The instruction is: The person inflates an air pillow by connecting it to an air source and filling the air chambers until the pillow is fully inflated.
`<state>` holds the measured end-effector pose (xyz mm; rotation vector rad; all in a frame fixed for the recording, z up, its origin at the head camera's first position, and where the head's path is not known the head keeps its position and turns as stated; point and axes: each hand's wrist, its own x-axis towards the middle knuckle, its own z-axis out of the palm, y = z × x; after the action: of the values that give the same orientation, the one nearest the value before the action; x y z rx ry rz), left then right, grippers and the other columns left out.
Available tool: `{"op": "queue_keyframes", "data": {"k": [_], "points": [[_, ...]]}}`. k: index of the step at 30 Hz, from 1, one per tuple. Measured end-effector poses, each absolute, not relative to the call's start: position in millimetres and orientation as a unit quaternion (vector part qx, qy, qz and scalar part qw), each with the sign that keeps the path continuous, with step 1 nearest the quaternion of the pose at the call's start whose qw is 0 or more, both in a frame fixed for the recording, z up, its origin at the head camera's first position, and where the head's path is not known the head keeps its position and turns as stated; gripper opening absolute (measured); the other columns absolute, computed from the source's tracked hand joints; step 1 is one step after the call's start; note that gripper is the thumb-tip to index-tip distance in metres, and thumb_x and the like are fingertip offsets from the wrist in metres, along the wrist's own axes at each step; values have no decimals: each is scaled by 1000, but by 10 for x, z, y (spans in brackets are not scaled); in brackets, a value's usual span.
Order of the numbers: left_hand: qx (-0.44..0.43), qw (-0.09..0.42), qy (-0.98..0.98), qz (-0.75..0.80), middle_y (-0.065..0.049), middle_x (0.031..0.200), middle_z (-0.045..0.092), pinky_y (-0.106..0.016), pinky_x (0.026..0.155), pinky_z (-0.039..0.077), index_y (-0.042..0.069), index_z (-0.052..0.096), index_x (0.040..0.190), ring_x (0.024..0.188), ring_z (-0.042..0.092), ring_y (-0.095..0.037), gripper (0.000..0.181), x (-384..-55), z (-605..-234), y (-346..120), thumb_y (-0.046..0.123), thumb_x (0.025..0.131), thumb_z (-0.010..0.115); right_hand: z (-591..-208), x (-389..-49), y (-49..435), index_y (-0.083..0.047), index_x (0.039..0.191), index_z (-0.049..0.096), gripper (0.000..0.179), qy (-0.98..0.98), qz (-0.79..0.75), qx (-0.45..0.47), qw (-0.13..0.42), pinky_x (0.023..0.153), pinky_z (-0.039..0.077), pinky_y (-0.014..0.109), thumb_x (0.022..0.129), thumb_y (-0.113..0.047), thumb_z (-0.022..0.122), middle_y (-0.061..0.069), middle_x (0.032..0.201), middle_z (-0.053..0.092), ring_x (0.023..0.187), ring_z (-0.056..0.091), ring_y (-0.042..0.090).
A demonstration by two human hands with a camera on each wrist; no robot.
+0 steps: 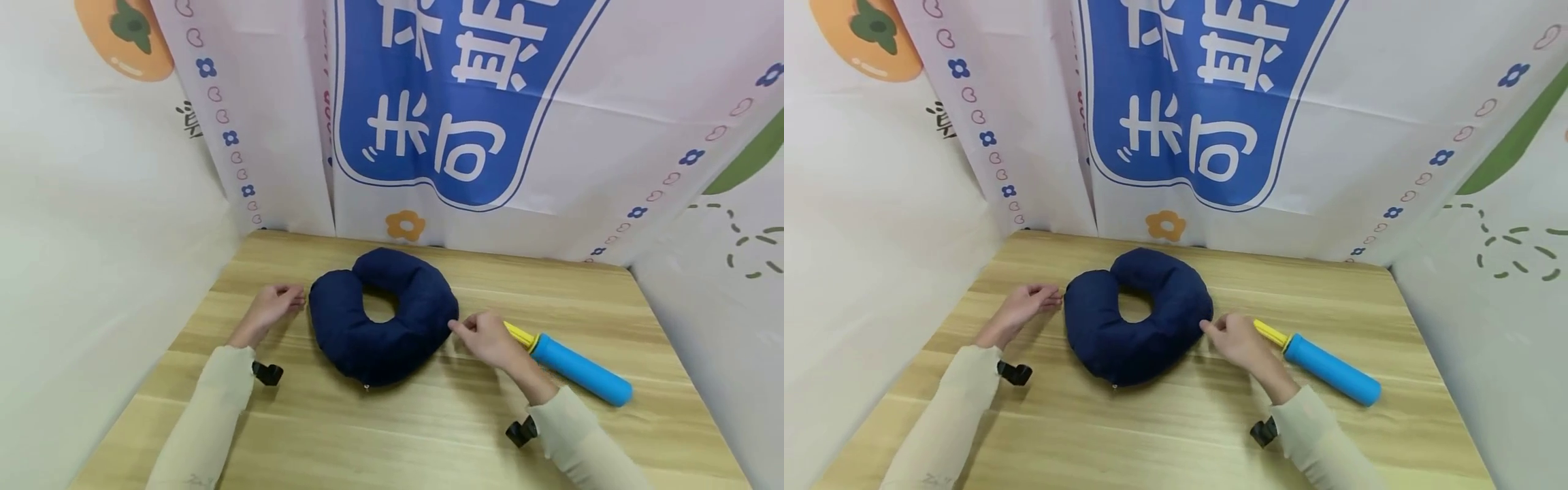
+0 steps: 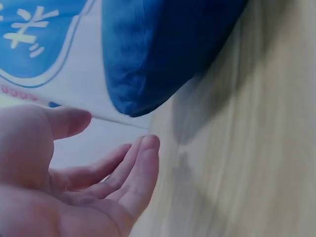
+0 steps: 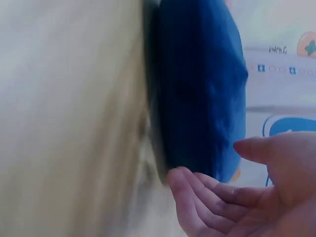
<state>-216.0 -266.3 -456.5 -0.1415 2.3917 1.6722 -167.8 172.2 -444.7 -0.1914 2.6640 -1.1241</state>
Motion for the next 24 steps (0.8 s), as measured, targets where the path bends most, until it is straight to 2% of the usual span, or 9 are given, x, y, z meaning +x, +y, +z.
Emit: {"op": "queue_keyframes", "data": {"k": [4,6,9,12,14,17,21,24], "points": [[-43,119,824,553,-21,140,59,-43,109,54,-10,53,145,114,63,-19,55,-2286,-4607,-2597,35,113,47,-4506,-1567,1588,-4,91,78,41,897,-416,-89,121,51,40,23,106,-39,64,11,80,77,56,53,11],[-42,121,828,545,-21,139,59,-40,104,56,-8,55,144,109,63,-16,55,-2308,-4628,-2553,36,112,49,-4526,-1557,1552,-4,91,77,40,894,-424,-88,114,48,36,22,106,-39,65,11,81,78,53,50,10],[-42,122,831,542,-19,137,60,-35,98,57,-7,57,143,104,63,-11,55,-2277,-4622,-2501,37,110,54,-4511,-1593,1562,-5,97,76,39,892,-433,-59,115,48,36,24,106,-40,63,10,85,78,55,53,14],[-32,139,830,539,-15,126,66,-32,92,58,-9,61,137,98,65,-11,53,-2117,-4584,-2535,35,108,60,-4505,-1706,1584,-2,109,75,39,888,-445,-30,111,55,42,25,108,-37,60,13,92,77,67,62,22],[-15,166,828,536,-12,115,70,-33,89,60,-10,63,130,94,68,-13,49,-1975,-4552,-2559,33,107,63,-4510,-1801,1607,1,121,73,40,880,-465,-13,99,61,47,27,109,-33,58,18,100,77,82,69,29],[25,222,816,533,-11,101,73,-35,84,63,-10,66,118,88,71,-18,40,-1756,-4520,-2571,29,106,65,-4539,-1935,1637,5,137,65,44,863,-498,-6,82,80,60,32,111,-28,54,23,120,74,106,73,33],[85,269,811,512,-19,96,76,-39,80,65,-8,69,106,86,74,-23,36,-1561,-4485,-2565,29,106,66,-4582,-2044,1660,4,145,59,47,858,-506,-20,89,98,61,43,113,-28,50,24,139,67,115,71,31],[95,269,818,500,-23,101,75,-40,83,65,-9,69,108,90,74,-26,39,-1569,-4466,-2622,29,108,63,-4585,-2055,1681,2,142,63,46,867,-487,-29,99,92,60,40,112,-32,51,21,131,71,111,71,30]]}}
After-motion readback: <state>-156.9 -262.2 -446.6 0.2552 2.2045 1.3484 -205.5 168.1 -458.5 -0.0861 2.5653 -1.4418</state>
